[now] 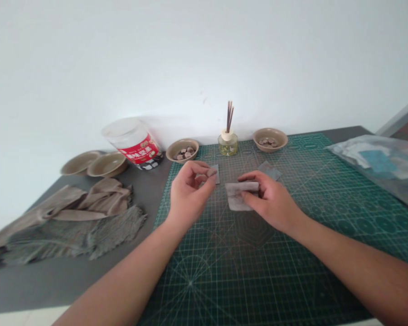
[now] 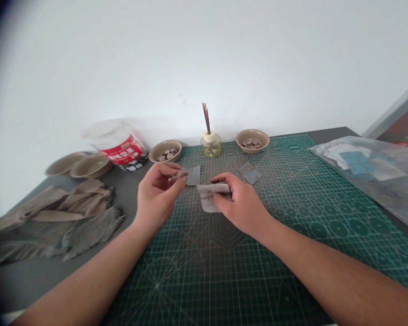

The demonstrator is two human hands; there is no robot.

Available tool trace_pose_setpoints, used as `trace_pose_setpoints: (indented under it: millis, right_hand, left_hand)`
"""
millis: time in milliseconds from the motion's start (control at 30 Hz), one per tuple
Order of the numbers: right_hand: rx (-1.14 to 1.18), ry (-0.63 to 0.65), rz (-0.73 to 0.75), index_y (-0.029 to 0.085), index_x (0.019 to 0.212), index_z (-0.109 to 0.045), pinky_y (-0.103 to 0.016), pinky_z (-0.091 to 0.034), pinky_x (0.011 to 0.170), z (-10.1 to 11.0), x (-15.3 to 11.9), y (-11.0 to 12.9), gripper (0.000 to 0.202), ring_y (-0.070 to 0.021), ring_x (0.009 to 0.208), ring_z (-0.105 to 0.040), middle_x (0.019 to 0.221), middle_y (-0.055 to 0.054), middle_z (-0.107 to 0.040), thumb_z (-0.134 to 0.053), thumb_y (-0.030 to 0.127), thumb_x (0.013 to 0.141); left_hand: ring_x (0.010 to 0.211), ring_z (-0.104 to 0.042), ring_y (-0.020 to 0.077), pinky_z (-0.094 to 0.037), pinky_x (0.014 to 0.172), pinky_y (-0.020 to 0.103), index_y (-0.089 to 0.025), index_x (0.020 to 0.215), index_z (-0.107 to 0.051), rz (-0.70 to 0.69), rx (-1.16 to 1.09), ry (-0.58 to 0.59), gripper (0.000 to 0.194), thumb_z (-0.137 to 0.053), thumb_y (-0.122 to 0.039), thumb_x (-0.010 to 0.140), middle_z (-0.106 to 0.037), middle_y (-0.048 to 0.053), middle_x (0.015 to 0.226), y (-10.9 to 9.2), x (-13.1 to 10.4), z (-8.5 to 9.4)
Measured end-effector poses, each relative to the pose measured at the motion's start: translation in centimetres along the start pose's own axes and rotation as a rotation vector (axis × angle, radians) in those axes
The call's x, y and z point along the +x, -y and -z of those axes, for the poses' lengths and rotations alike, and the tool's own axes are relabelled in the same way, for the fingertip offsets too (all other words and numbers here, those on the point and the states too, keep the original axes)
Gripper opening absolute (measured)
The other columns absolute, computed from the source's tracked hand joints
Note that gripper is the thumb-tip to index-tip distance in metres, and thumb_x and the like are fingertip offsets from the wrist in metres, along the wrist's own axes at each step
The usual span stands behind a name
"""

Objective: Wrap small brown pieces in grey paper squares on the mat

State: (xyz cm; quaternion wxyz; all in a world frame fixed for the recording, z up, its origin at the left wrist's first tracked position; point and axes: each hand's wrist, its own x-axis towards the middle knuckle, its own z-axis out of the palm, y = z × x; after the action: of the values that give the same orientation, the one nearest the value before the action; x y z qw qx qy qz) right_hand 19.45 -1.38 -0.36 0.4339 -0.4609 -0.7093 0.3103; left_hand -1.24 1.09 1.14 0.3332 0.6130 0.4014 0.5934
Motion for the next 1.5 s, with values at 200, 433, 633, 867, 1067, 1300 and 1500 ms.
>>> trace_pose_setpoints:
  millis: [200, 433, 633, 867, 1067, 1300, 1500]
  right_hand:
    - [0.275, 0.111, -0.085, 0.024, 0.117, -0.054, -0.033, -0.06, 0.073, -1.2, -0.7, -0.9, 0.032, -0.0204, 0.087, -0.071, 0.098, -0.003, -0.072, -0.063, 0.019, 0.087]
    - [-0.038, 0.215, -0.018, 0.023, 0.138, -0.046, -0.042, -0.056, 0.085, -0.5, -0.6, -0.5, 0.059, -0.0242, 0.096, -0.066, 0.109, -0.007, -0.068, -0.071, 0.022, 0.085]
    - [-0.169, 0.071, 0.238, 0.024, 0.128, -0.057, -0.039, -0.053, 0.088, 0.6, 0.0, 0.4, 0.045, -0.0217, 0.098, -0.061, 0.113, -0.007, -0.064, -0.069, 0.019, 0.085]
    - [-0.062, 0.185, 0.189, 0.021, 0.099, -0.068, -0.029, -0.053, 0.082, 0.7, 0.0, 0.0, 0.014, -0.0159, 0.088, -0.065, 0.101, -0.002, -0.069, -0.07, 0.017, 0.086]
    - [-0.213, 0.262, 0.145, 0.02, 0.085, -0.065, -0.029, -0.048, 0.079, 1.1, 0.5, -0.4, 0.012, -0.0167, 0.086, -0.063, 0.092, -0.001, -0.069, -0.073, 0.011, 0.081]
    - [-0.393, 0.387, 0.208, 0.019, 0.081, -0.063, -0.032, -0.045, 0.078, 0.5, 0.2, -0.8, 0.009, -0.019, 0.086, -0.06, 0.089, -0.003, -0.066, -0.07, 0.014, 0.085]
    - [-0.462, 0.38, 0.252, 0.018, 0.085, -0.065, -0.034, -0.046, 0.082, -0.2, -0.2, -0.4, 0.005, -0.0207, 0.09, -0.059, 0.089, -0.004, -0.065, -0.068, 0.014, 0.087]
  left_hand:
    - [0.076, -0.061, 0.0126, -0.05, 0.067, 0.024, -0.019, 0.087, -0.059, 0.038, 0.047, -0.014, 0.019, -0.075, -0.018, 0.076, -0.065, 0.002, 0.085, 0.3, 0.2, 0.3]
    - [0.072, -0.059, 0.011, -0.048, 0.065, 0.022, -0.018, 0.098, -0.063, 0.051, 0.112, 0.019, 0.021, -0.073, -0.021, 0.08, -0.063, 0.0, 0.082, 0.2, 0.0, 0.2]
    - [0.065, -0.055, 0.01, -0.043, 0.058, 0.022, -0.016, 0.087, -0.063, 0.242, 0.144, 0.377, 0.018, -0.073, -0.03, 0.082, -0.063, -0.001, 0.074, 0.2, -0.6, -0.2]
    - [0.065, -0.056, 0.011, -0.042, 0.057, 0.023, -0.017, 0.085, -0.054, 0.315, 0.123, 0.608, 0.027, -0.07, -0.04, 0.086, -0.062, -0.002, 0.073, 0.1, -0.7, -0.1]
    - [0.087, -0.058, 0.019, -0.046, 0.076, 0.032, -0.021, 0.103, -0.063, -0.001, 0.632, 0.766, 0.024, -0.065, -0.039, 0.088, -0.063, 0.003, 0.094, -0.9, 0.4, 0.9]
    - [0.108, -0.054, 0.0256, -0.045, 0.09, 0.037, -0.023, 0.112, -0.062, -0.107, 0.822, 0.976, 0.034, -0.07, -0.041, 0.084, -0.06, 0.005, 0.108, -0.5, 0.1, 0.8]
    - [0.104, -0.054, 0.0264, -0.044, 0.086, 0.037, -0.023, 0.11, -0.062, -0.125, 0.922, 0.958, 0.034, -0.07, -0.045, 0.085, -0.059, 0.006, 0.105, -0.3, -0.2, 0.9]
